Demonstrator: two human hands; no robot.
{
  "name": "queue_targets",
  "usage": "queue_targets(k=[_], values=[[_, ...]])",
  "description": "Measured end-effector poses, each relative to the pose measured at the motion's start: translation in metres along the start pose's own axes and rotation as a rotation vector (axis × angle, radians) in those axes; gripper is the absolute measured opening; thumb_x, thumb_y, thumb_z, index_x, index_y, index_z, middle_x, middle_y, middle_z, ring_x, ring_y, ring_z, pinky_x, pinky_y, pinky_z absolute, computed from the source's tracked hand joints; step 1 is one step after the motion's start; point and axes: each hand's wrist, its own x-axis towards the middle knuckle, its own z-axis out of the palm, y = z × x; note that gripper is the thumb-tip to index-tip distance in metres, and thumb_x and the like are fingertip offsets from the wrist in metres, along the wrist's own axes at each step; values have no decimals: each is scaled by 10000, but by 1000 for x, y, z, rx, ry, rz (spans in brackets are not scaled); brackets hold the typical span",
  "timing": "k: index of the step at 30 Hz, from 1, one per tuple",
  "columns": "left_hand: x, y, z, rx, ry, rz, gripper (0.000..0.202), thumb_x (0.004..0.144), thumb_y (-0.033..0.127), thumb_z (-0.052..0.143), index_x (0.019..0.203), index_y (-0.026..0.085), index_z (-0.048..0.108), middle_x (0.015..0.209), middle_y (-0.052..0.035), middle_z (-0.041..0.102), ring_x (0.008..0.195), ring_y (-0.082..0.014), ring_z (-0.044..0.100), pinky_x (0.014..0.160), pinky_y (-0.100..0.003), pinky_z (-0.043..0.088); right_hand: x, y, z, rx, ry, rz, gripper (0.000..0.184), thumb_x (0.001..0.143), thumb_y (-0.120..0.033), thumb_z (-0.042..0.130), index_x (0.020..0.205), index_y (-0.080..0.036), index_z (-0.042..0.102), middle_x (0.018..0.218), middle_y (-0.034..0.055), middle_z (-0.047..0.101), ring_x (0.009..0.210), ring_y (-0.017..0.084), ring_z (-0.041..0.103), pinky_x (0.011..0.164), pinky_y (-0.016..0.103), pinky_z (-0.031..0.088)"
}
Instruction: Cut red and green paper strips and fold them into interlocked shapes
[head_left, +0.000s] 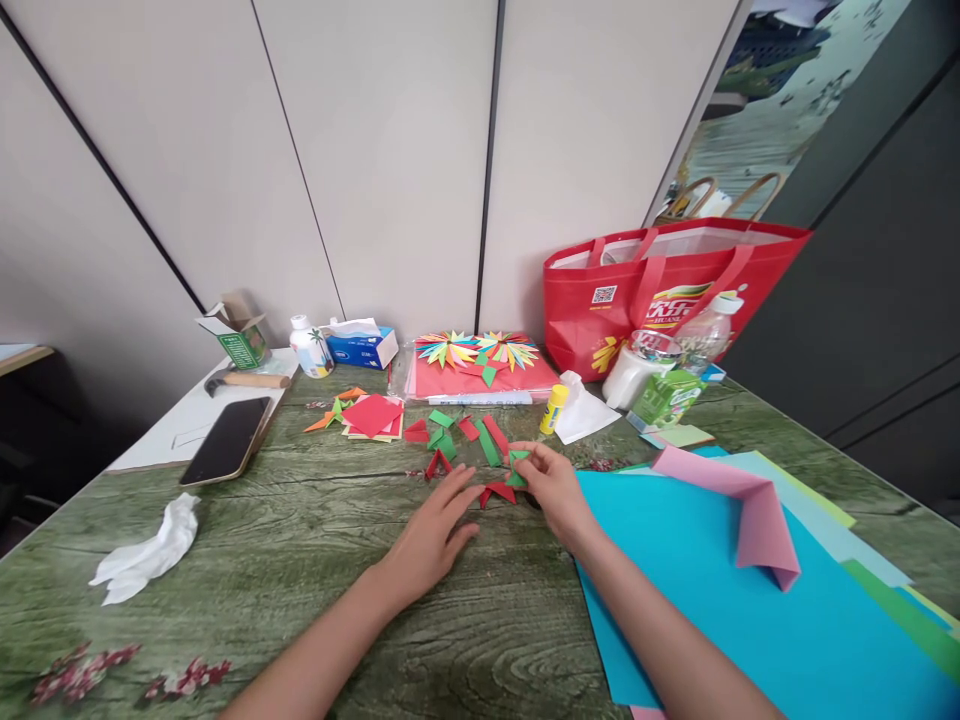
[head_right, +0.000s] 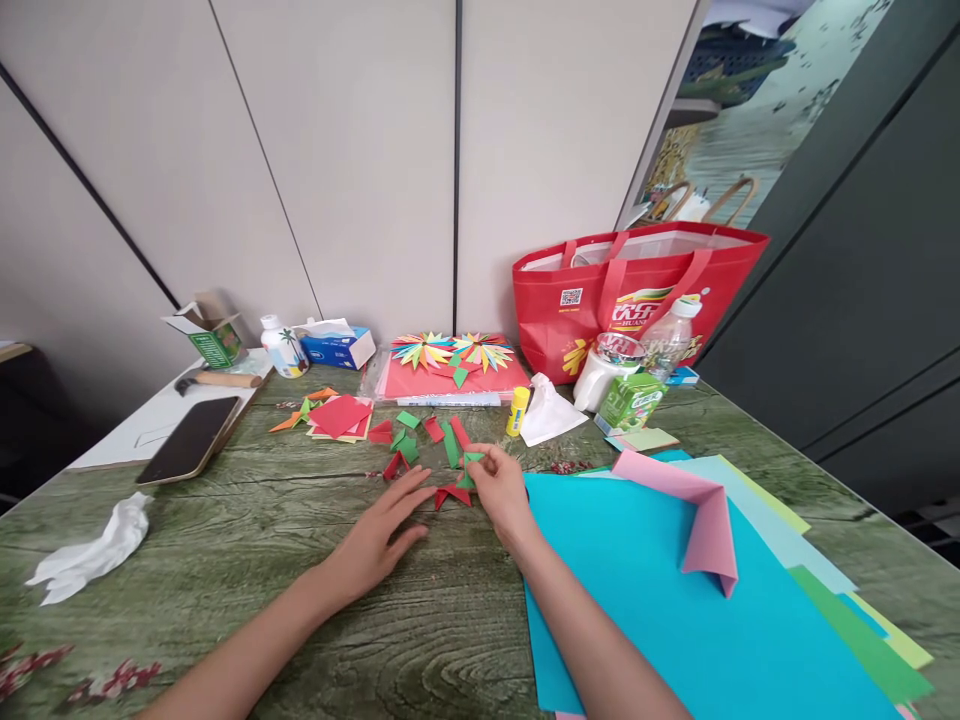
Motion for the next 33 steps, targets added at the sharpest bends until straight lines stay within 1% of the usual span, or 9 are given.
queue_targets(k=[2, 5, 8, 13, 18, 23, 27, 31, 33], values=[[-1, 1, 1, 31, -88, 11, 490, 836, 194, 462, 1306, 255, 336, 1418, -60, 288, 1311, -196, 204, 1052, -425, 254, -1, 3, -1, -286, -45, -98, 261, 656, -310, 550, 870, -164, 576, 588, -5, 572, 539, 164, 555, 498, 261, 403], [-2, 1, 3, 53, -137, 13, 473, 838, 220, 467, 1297, 246, 357, 1390, -55, 349, 1314, -194, 195, 1060, -436, 235, -4, 5, -4, -662, -58, -224, 254, 686, -303, 547, 906, -184, 589, 574, -13, 546, 526, 163, 529, 503, 257, 374], [-3, -1, 4, 38, -131, -8, 445, 840, 217, 459, 1279, 238, 386, 1368, -59, 384, 1305, -196, 223, 1050, -430, 261, -7, 5, -6, -803, -97, -210, 325, 642, -294, 620, 948, -191, 579, 581, -22, 545, 527, 162, 530, 503, 249, 372], [-1, -1, 5, -68, 41, -107, 433, 805, 248, 520, 1230, 244, 438, 1239, -72, 518, 1156, -204, 456, 968, -396, 379, -10, 5, -1, -690, -197, -233, 357, 644, -294, 640, 974, -192, 551, 527, -59, 460, 487, 135, 468, 484, 228, 350], [6, 7, -2, -243, 221, -264, 235, 759, 311, 572, 963, 202, 615, 954, -60, 659, 834, -191, 606, 756, -328, 486, -15, 1, 6, -456, -308, -250, 328, 649, -321, 655, 930, -175, 568, 526, -75, 363, 478, 100, 386, 463, 205, 300], [11, 14, -4, -665, 200, -483, 248, 733, 356, 583, 834, 133, 626, 593, -18, 628, 495, -129, 566, 457, -231, 448, -19, -1, 10, -328, -356, -195, 416, 631, -374, 677, 968, -164, 554, 512, -90, 347, 460, 82, 365, 447, 195, 289], [13, 14, -6, -839, 277, -561, 313, 649, 324, 672, 878, 123, 599, 645, -27, 641, 516, -139, 587, 437, -226, 447, -20, 0, 11, -351, -340, -223, 428, 642, -361, 667, 1011, -177, 554, 533, -74, 404, 485, 95, 403, 452, 200, 307], [14, 12, -9, -823, 381, -604, 283, 675, 317, 650, 868, 117, 599, 555, -14, 631, 478, -125, 567, 458, -227, 452, -21, 1, 11, -459, -225, -282, 359, 647, -344, 664, 965, -195, 588, 559, -47, 466, 517, 120, 442, 471, 220, 341], [14, 10, -9, -796, 366, -619, 268, 687, 320, 637, 851, 111, 603, 533, -14, 628, 435, -110, 541, 448, -222, 442, -21, 1, 11, -476, -187, -302, 328, 643, -339, 669, 932, -200, 599, 578, -33, 489, 528, 130, 463, 478, 229, 360]])
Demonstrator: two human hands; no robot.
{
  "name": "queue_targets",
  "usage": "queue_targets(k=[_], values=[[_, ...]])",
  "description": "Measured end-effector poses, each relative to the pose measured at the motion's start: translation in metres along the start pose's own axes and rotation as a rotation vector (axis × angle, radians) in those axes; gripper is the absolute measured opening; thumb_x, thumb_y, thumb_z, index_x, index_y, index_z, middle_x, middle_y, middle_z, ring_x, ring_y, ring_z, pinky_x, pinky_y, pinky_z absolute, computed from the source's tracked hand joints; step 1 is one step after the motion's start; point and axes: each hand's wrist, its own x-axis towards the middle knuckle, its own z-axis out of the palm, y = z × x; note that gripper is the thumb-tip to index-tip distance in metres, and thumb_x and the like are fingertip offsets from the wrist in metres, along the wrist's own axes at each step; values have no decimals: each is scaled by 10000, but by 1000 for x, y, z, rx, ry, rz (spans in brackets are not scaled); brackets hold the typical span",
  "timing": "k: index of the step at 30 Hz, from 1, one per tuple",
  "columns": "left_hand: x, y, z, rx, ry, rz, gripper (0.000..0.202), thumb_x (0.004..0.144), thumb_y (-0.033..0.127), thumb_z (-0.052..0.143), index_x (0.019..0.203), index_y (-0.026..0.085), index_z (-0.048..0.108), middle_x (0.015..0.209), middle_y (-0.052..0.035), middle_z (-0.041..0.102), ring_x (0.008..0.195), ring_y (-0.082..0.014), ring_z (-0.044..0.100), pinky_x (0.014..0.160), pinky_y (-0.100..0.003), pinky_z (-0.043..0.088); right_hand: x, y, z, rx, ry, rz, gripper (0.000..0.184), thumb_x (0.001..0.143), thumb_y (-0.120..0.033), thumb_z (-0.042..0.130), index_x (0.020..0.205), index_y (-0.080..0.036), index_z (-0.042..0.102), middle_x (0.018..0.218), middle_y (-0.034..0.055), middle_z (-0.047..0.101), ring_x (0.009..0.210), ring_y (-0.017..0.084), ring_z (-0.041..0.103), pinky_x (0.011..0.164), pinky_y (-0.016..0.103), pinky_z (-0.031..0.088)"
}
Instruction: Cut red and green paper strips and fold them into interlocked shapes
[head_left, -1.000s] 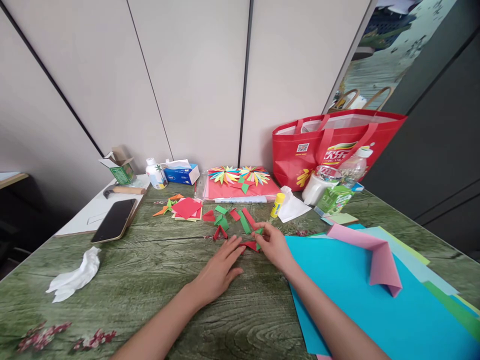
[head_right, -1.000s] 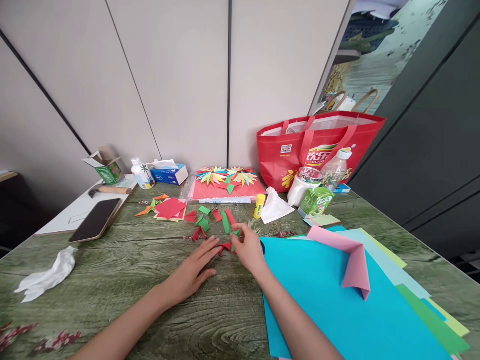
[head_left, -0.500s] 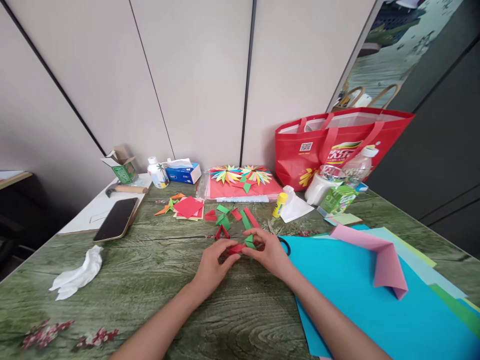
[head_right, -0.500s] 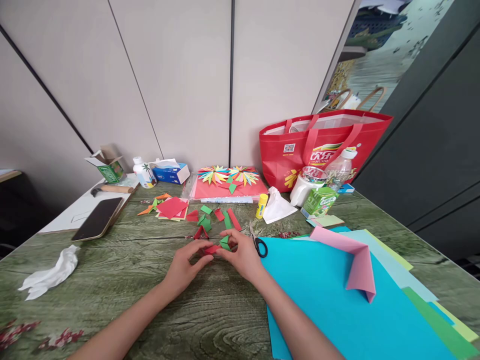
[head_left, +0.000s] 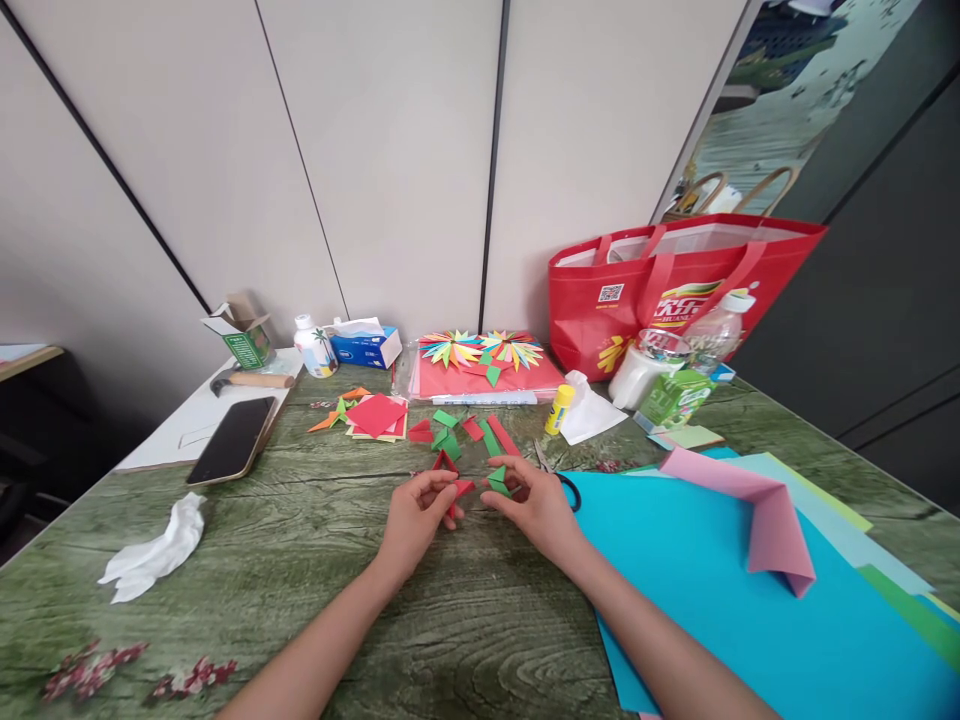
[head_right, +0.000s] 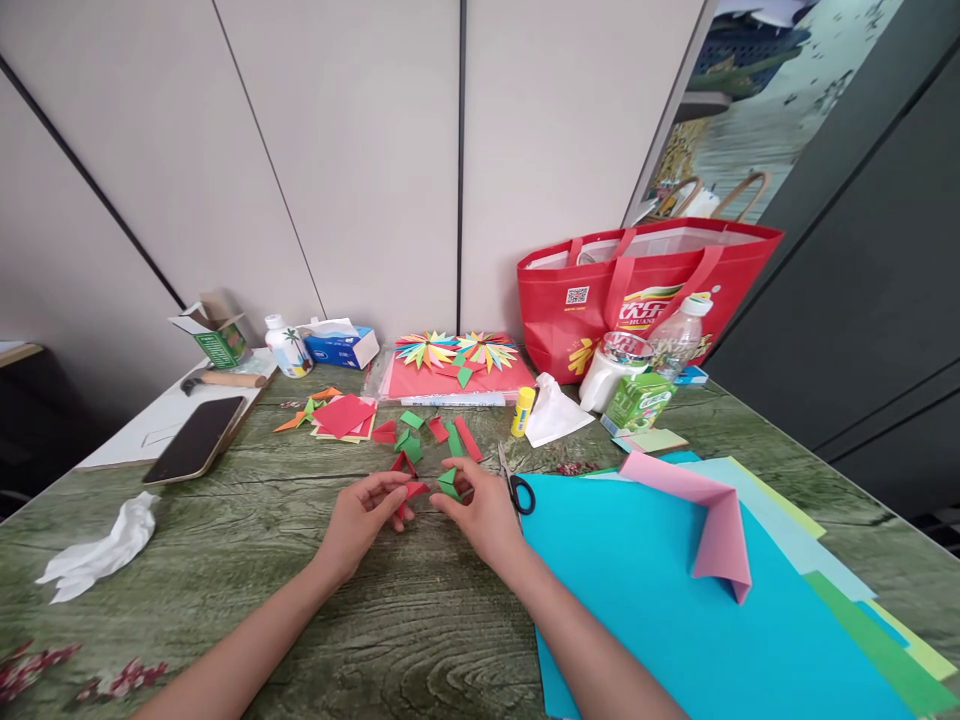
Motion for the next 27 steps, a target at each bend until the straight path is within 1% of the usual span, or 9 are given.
queue_targets(k=[3, 5, 8, 11, 15, 19, 22, 24, 27], values=[[0, -2, 0, 37, -89, -47, 271, 701, 332, 622, 841, 100, 606, 502, -17, 615, 412, -108, 526, 422, -220, 427, -1, -1, 1, 46, 10, 11, 266, 651, -337, 665, 866, -201, 590, 578, -27, 475, 528, 135, 469, 468, 231, 376], [0, -3, 0, 10, -135, -70, 286, 698, 339, 626, 854, 99, 602, 504, -21, 615, 428, -120, 537, 415, -224, 426, -1, -2, 1, 106, 8, 48, 256, 687, -339, 629, 898, -211, 559, 563, -36, 451, 509, 136, 465, 436, 225, 372], [0, -3, -2, -97, -114, -78, 303, 696, 328, 636, 888, 96, 603, 535, -31, 630, 444, -114, 538, 440, -223, 424, -1, -4, 0, 173, -8, 103, 240, 741, -337, 562, 950, -224, 527, 554, -33, 483, 496, 145, 485, 401, 218, 363], [2, -2, -5, -218, -97, -89, 309, 683, 317, 657, 891, 91, 624, 561, -42, 638, 459, -101, 531, 464, -214, 403, -1, -7, 0, 180, -87, 127, 195, 742, -342, 553, 873, -202, 583, 551, -16, 534, 489, 139, 482, 419, 221, 366], [2, 3, -5, -307, -158, -146, 293, 661, 324, 681, 831, 87, 664, 558, -38, 612, 480, -88, 506, 456, -196, 361, -2, -11, 2, 165, -139, 67, 252, 685, -314, 617, 905, -192, 636, 696, 4, 606, 529, 121, 463, 475, 222, 365], [-3, 8, -1, -248, -273, -162, 350, 735, 407, 585, 813, 78, 678, 553, -44, 589, 486, -90, 484, 477, -210, 368, -4, -11, 4, 94, -116, 3, 240, 707, -277, 588, 926, -194, 643, 753, 7, 626, 546, 112, 439, 496, 218, 348], [-6, 10, 0, -108, -324, -99, 312, 672, 358, 660, 862, 110, 678, 590, -22, 600, 488, -88, 478, 503, -220, 385, -4, -10, 4, 71, -95, -16, 253, 711, -266, 576, 947, -201, 639, 727, 0, 622, 516, 105, 415, 470, 212, 328], [-7, 9, 1, -36, -332, -65, 328, 634, 307, 697, 908, 128, 668, 581, -4, 600, 475, -86, 482, 501, -221, 394, -4, -9, 5, 73, -94, -20, 251, 710, -271, 574, 942, -204, 641, 740, 3, 630, 509, 103, 413, 461, 211, 322], [-7, 5, 3, -75, -285, -60, 362, 687, 343, 642, 968, 115, 635, 564, -5, 590, 458, -105, 519, 462, -232, 420, -4, -9, 5, 79, -93, 7, 239, 706, -293, 580, 913, -194, 651, 733, 8, 634, 507, 106, 419, 458, 212, 321]])
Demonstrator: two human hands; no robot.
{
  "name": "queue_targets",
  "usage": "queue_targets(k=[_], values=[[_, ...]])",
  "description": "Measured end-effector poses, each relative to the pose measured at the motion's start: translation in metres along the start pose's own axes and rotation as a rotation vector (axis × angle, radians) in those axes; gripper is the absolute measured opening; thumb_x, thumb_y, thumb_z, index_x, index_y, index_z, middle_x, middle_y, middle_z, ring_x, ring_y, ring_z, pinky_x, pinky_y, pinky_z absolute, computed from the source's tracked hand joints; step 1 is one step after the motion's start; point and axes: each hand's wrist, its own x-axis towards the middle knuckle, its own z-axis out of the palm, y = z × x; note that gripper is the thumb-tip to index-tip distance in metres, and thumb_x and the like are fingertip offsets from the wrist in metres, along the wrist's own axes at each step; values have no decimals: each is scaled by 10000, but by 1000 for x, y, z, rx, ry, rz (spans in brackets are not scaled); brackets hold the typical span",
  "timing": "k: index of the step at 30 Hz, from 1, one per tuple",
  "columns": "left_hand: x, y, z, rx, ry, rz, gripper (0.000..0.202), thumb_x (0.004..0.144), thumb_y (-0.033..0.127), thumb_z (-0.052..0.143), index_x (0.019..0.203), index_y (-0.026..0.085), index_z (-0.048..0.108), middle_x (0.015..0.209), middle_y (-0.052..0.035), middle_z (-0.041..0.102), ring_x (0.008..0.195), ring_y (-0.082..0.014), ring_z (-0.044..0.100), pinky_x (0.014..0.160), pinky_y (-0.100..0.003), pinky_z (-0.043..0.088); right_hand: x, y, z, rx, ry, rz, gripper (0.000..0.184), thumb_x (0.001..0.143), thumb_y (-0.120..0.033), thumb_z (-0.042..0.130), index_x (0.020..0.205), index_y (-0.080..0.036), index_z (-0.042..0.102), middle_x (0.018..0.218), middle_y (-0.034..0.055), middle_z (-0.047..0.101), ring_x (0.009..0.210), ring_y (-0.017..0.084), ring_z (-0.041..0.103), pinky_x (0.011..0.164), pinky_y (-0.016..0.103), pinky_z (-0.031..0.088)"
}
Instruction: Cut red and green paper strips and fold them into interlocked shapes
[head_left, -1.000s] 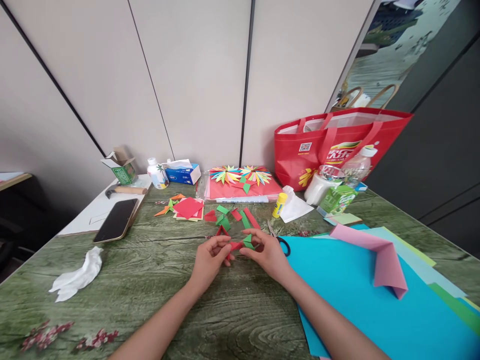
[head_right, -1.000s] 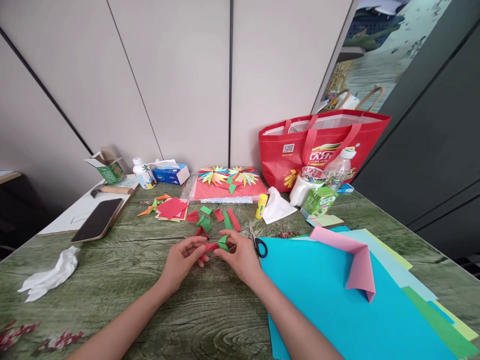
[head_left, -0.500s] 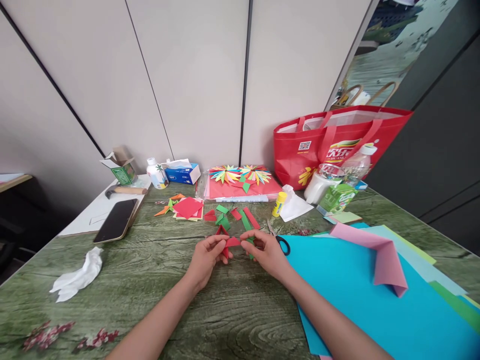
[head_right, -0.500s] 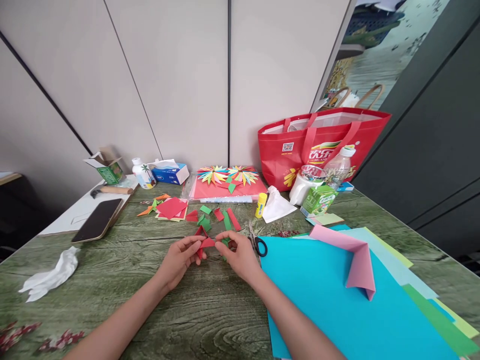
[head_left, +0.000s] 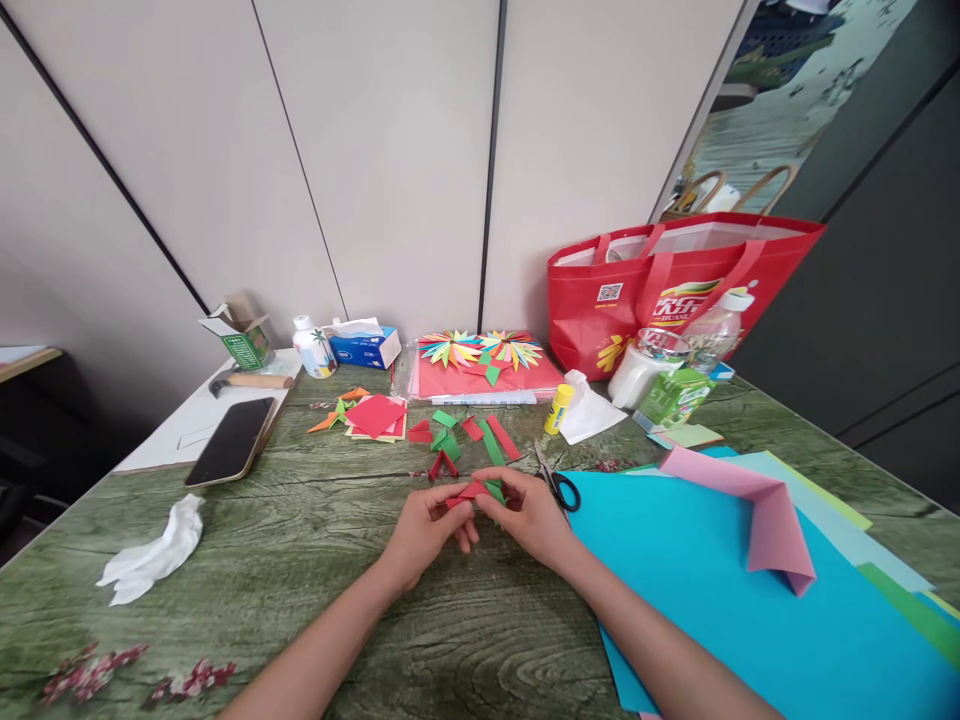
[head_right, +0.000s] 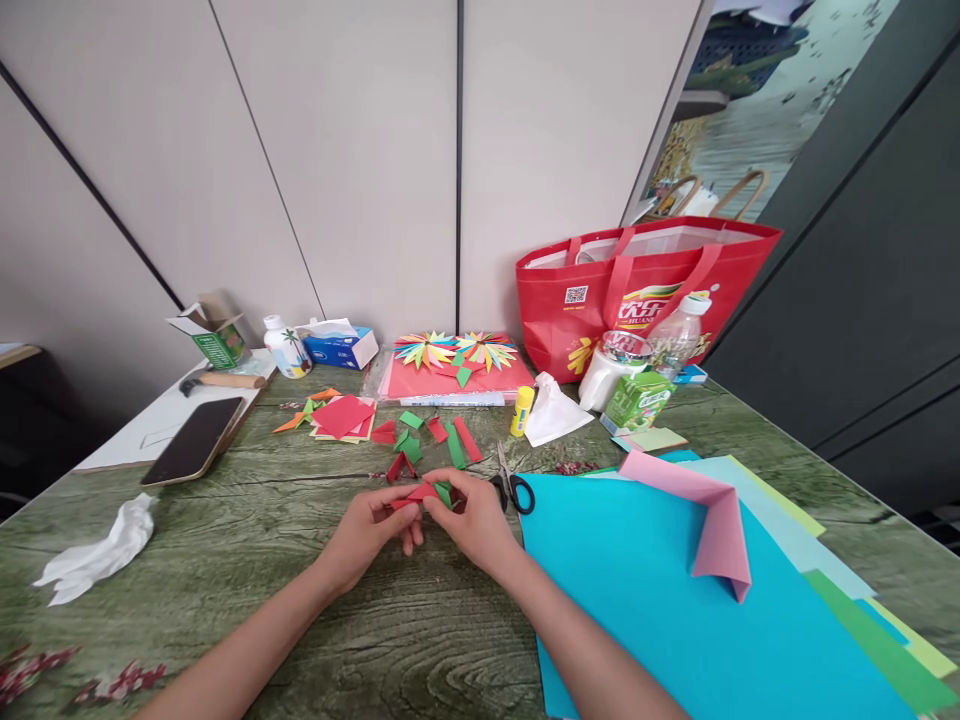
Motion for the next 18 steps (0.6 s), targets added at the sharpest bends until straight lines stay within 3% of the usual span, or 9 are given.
queue_targets(k=[5, 9, 12, 18], values=[[2, -2, -1, -184, 48, -46, 434, 689, 333, 650, 1045, 110, 539, 577, -12, 603, 460, -142, 577, 415, -245, 456, -1, -4, -1, 78, -59, 43, 330, 610, -322, 688, 911, -194, 643, 675, -6, 619, 509, 111, 445, 455, 211, 328], [2, 1, -4, -270, -24, -125, 255, 706, 327, 640, 824, 114, 568, 568, -17, 601, 420, -103, 556, 378, -188, 427, -1, -6, -1, 142, -61, 30, 291, 618, -345, 680, 868, -200, 650, 713, 4, 632, 546, 124, 492, 465, 218, 378], [1, 2, -6, -289, -79, -201, 248, 709, 346, 633, 681, 117, 542, 569, -18, 603, 390, -75, 535, 342, -150, 387, -1, -3, 0, 140, -37, 18, 220, 672, -352, 637, 807, -180, 655, 681, 0, 623, 524, 112, 486, 467, 224, 398], [0, 3, -6, -283, -141, -246, 303, 727, 409, 596, 670, 119, 530, 560, -20, 601, 378, -70, 528, 335, -145, 372, 1, -1, 2, 287, -93, 63, 206, 676, -354, 640, 760, -166, 632, 657, -7, 616, 535, 114, 522, 511, 243, 439]])
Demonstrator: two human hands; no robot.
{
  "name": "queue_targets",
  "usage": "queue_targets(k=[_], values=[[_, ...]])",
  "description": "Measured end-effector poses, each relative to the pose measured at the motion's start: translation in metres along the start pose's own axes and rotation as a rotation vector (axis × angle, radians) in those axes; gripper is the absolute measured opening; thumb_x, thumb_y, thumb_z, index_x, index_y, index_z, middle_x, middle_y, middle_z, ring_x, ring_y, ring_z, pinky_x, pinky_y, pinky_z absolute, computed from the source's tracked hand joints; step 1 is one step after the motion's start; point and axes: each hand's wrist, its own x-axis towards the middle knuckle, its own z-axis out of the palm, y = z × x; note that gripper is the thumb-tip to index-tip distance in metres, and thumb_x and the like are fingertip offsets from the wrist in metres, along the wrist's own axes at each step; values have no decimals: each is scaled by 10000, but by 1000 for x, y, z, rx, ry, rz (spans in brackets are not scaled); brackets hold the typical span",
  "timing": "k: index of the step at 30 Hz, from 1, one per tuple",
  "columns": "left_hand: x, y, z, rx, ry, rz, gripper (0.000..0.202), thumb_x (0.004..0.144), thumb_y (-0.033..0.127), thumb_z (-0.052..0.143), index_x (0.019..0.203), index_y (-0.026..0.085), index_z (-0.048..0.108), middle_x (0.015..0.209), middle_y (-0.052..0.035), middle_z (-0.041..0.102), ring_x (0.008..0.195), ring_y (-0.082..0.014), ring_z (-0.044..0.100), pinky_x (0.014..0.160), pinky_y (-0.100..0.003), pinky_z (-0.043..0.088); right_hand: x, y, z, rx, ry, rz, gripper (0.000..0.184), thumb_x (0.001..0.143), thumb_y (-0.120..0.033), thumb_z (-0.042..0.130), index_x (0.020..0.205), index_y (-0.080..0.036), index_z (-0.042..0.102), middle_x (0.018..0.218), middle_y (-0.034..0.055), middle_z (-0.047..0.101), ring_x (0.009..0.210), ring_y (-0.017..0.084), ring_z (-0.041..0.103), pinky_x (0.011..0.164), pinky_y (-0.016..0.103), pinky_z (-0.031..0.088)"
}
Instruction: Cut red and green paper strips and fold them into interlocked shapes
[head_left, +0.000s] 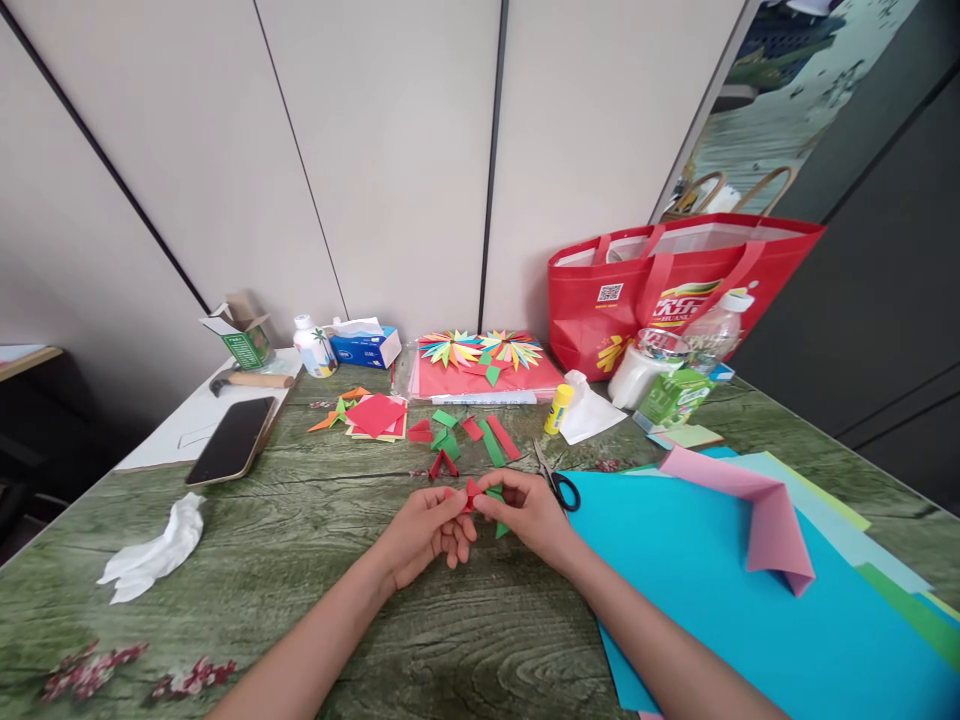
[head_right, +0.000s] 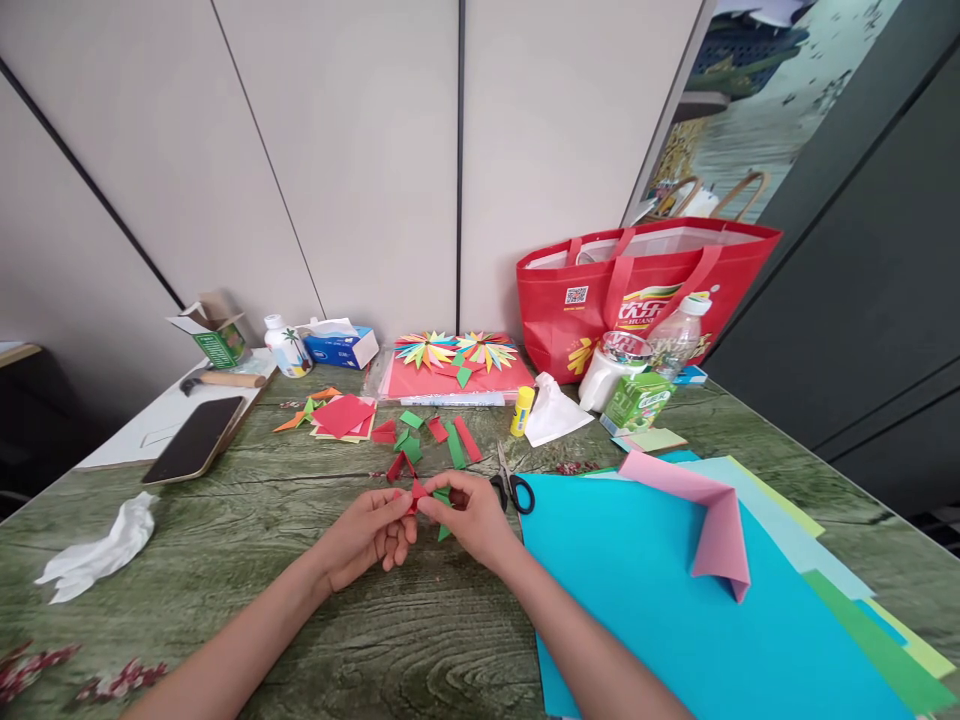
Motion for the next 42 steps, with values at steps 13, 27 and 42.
queue_targets(k=[13, 27, 42], values=[[0, -5, 5, 629, 322, 400, 188, 730, 328, 587, 695, 154, 650, 636, -34, 634, 620, -161, 579, 626, -291, 487, 1, -3, -1, 30, 14, 41, 213, 720, -373, 599, 731, -161, 589, 512, -40, 548, 482, 96, 502, 465, 208, 367], [0, -6, 5, 145, 89, 196, 239, 715, 295, 638, 830, 92, 585, 664, -68, 660, 547, -149, 613, 559, -322, 535, 2, 4, 1, 46, -18, 51, 249, 700, -395, 612, 742, -150, 598, 529, -21, 571, 482, 102, 513, 476, 229, 423], [0, -3, 3, 130, 121, 206, 197, 719, 275, 631, 808, 102, 601, 680, -41, 631, 522, -131, 604, 496, -259, 510, -2, -3, 1, 41, -56, 121, 259, 696, -309, 624, 910, -171, 576, 608, -15, 569, 547, 120, 544, 381, 191, 468]])
